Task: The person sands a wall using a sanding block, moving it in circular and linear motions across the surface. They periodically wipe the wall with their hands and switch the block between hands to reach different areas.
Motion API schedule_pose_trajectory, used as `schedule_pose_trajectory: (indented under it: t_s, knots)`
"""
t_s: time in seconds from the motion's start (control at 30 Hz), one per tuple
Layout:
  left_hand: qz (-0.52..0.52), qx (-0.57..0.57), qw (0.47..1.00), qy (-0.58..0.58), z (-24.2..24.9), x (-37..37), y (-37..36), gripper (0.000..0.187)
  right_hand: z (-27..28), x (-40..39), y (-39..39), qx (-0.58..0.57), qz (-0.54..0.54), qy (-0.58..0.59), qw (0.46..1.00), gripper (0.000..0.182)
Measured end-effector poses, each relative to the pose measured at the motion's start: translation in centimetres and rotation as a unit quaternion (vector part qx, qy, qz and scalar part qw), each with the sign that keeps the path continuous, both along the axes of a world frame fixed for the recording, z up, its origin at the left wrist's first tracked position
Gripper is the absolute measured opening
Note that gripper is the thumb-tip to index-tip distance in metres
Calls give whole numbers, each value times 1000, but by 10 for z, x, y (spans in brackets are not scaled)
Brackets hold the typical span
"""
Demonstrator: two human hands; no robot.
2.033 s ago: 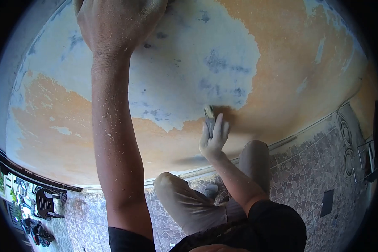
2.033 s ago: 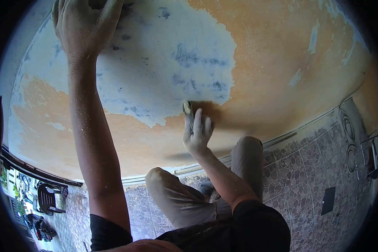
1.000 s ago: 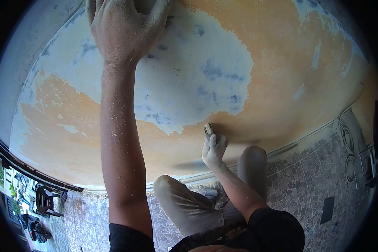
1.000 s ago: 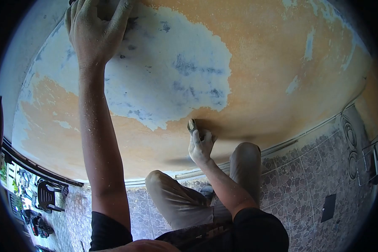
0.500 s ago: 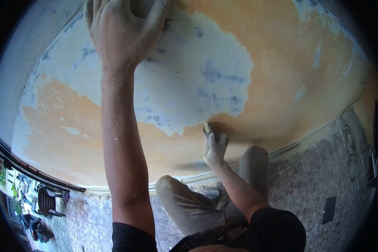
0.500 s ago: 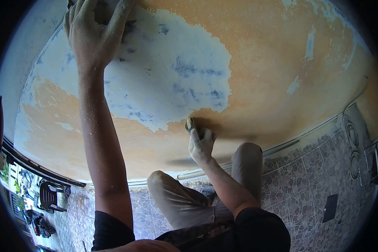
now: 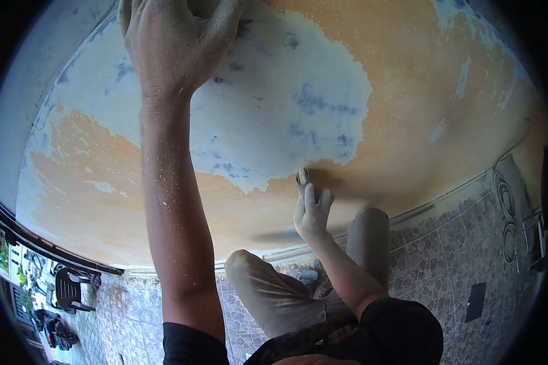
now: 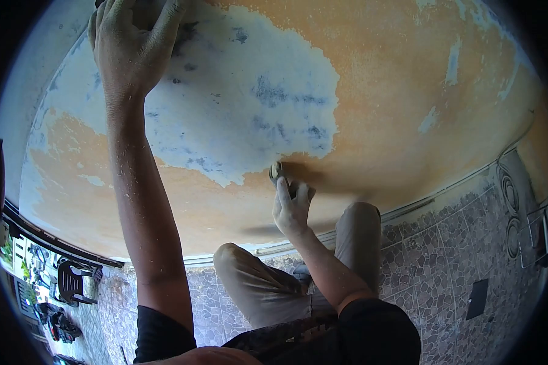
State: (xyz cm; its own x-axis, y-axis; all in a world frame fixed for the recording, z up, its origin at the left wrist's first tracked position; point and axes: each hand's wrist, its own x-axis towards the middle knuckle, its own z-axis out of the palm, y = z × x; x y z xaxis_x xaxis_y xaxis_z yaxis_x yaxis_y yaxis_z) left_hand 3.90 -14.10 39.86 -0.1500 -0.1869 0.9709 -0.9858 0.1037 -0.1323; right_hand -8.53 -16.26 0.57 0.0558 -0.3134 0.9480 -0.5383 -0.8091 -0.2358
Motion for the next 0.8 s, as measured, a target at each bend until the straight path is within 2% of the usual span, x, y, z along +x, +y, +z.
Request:
schedule_pose_trajectory:
  t_s: [0.03,0.1,0.17,0.27,0.37,0.4,0.47,0.53,0.6,0.67,0.8]
  knots:
    - [-18,-37,999,-36,-2,8,-9,47,-4,-3,8,-5,2,-2,1000,62]
    - [-35,-72,994,-78,0,11,-13,47,10,-4,23,114,41,-11,993,63]
    - [0,-56,998,-38,-3,5,-9,47,52,-3,17,98,31,-16,995,63]
    - [0,-46,999,-21,-3,2,-8,46,107,2,7,54,60,-60,995,57]
    - [21,-58,997,-48,-3,6,-9,45,82,-1,7,28,38,-40,998,57]
    - [20,-62,997,-47,-3,7,-9,45,64,-6,15,63,19,-9,998,58]
    - [-48,-53,997,-39,-3,7,-10,45,44,-12,26,88,24,4,996,59]
    - [-8,-58,998,-32,-5,6,-10,45,40,-15,29,146,48,-5,988,61]
    - [30,-50,998,-29,-5,0,-6,45,82,-16,27,136,53,-9,989,62]
    - [-56,-13,998,23,-3,-11,4,45,109,-17,23,120,67,-9,990,62]
    - [-52,-50,997,-40,-5,2,-6,45,76,-22,28,103,24,32,994,63]
